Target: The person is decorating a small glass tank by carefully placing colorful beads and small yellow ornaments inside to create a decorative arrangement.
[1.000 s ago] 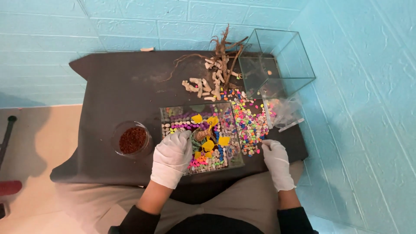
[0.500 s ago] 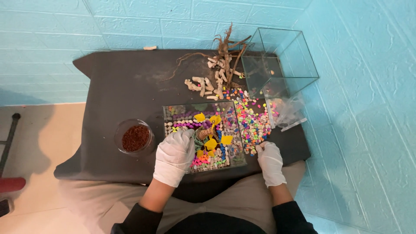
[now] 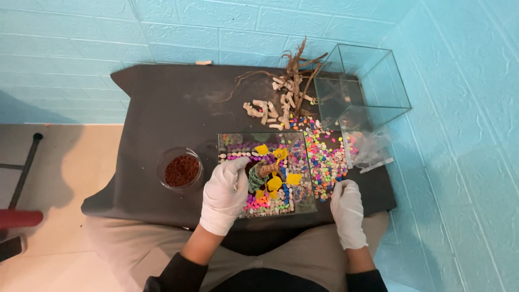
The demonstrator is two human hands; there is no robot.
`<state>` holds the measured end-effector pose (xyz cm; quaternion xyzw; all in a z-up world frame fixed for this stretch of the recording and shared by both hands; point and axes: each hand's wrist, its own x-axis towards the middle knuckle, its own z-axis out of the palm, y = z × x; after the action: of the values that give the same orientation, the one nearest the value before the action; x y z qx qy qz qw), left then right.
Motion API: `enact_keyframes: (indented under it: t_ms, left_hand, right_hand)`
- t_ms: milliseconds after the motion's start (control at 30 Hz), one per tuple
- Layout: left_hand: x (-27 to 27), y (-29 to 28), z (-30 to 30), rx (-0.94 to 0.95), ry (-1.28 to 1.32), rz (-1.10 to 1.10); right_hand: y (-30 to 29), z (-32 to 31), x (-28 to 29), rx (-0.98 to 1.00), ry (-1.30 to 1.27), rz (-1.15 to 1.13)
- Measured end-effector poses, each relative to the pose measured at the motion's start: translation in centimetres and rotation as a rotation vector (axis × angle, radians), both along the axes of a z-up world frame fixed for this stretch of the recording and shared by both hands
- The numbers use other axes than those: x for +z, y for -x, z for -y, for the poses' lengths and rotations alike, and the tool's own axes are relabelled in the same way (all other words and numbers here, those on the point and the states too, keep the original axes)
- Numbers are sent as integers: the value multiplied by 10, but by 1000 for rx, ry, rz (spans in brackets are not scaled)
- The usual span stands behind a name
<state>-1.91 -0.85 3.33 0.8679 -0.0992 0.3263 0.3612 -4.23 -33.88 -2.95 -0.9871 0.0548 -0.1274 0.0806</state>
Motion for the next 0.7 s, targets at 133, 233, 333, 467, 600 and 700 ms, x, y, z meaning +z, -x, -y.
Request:
enact_keyframes:
  t_ms: [133, 233, 333, 467, 600, 700]
  left_hand:
    - [36, 31, 0, -50, 94, 142]
    - [57, 65, 10, -180, 187, 46]
    - [73, 89, 21, -282, 508, -439]
    - [47, 104, 30, -298, 1104, -1129]
    - [63, 101, 14, -280, 1079, -1271]
    - [52, 97, 9, -295, 1145, -1222]
  right_hand:
    - [22, -45, 78, 181, -394, 238]
    - [36, -78, 113, 360, -570, 312]
    - [49, -109, 130, 606, -585, 293]
    - [60, -127, 118, 820, -498, 272]
    - [59, -124, 112, 854, -532, 203]
    - [56, -126, 127, 913, -481, 279]
